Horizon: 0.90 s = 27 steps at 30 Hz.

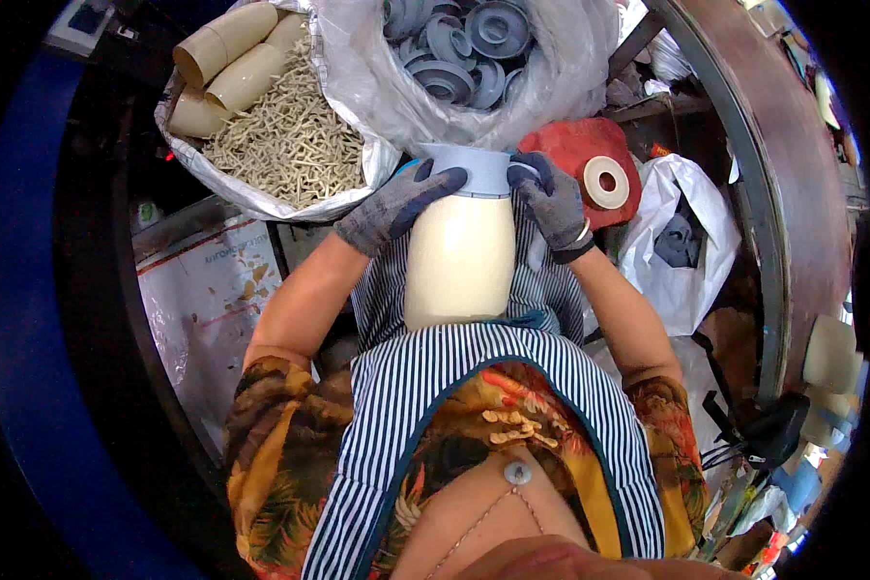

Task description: The person repeatedly picks up a beige plastic pitcher body and a grey lid, then presses the lid onto the pitcher. After each assembly, the person places the completed pitcher on a nearby table. The process is repeated continuously with new parts from surrounding bags.

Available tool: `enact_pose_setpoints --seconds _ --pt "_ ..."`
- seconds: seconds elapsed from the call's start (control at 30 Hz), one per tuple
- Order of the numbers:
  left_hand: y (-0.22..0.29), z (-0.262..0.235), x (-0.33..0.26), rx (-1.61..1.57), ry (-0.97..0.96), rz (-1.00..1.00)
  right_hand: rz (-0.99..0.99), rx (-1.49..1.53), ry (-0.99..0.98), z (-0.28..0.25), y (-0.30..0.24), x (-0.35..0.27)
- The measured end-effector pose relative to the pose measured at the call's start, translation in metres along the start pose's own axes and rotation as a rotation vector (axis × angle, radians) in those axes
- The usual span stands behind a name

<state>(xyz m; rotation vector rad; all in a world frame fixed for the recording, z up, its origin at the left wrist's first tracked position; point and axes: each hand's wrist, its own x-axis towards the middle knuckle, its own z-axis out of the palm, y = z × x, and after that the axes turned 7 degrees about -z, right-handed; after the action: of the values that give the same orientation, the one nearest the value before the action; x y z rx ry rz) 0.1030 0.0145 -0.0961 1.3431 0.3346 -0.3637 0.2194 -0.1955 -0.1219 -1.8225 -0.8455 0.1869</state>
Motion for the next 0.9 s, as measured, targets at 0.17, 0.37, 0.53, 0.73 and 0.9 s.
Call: enact_pose_setpoints --seconds 0.17,0.37,0.53,0.73,0.9 --pt "0.016 0.015 -0.031 0.107 0.150 -0.055 0.028 0.216 -0.012 -0.035 0.020 -0.004" --pt "0.021 -0.004 -0.010 -0.208 0.066 0.186 -0.169 -1.299 -0.038 -0.085 0.137 -0.043" --pt "0.085 0.041 0.067 0.078 0.108 0.648 0.041 0.109 0.614 -0.117 0.142 -0.054" --pt "0.065 0.116 0.181 0.508 0.175 1.144 0.078 -0.415 0.564 -0.191 0.025 -0.070" --pt "0.033 0.114 0.208 0.536 0.133 0.993 -0.403 -0.212 0.924 -0.221 -0.113 -0.009"
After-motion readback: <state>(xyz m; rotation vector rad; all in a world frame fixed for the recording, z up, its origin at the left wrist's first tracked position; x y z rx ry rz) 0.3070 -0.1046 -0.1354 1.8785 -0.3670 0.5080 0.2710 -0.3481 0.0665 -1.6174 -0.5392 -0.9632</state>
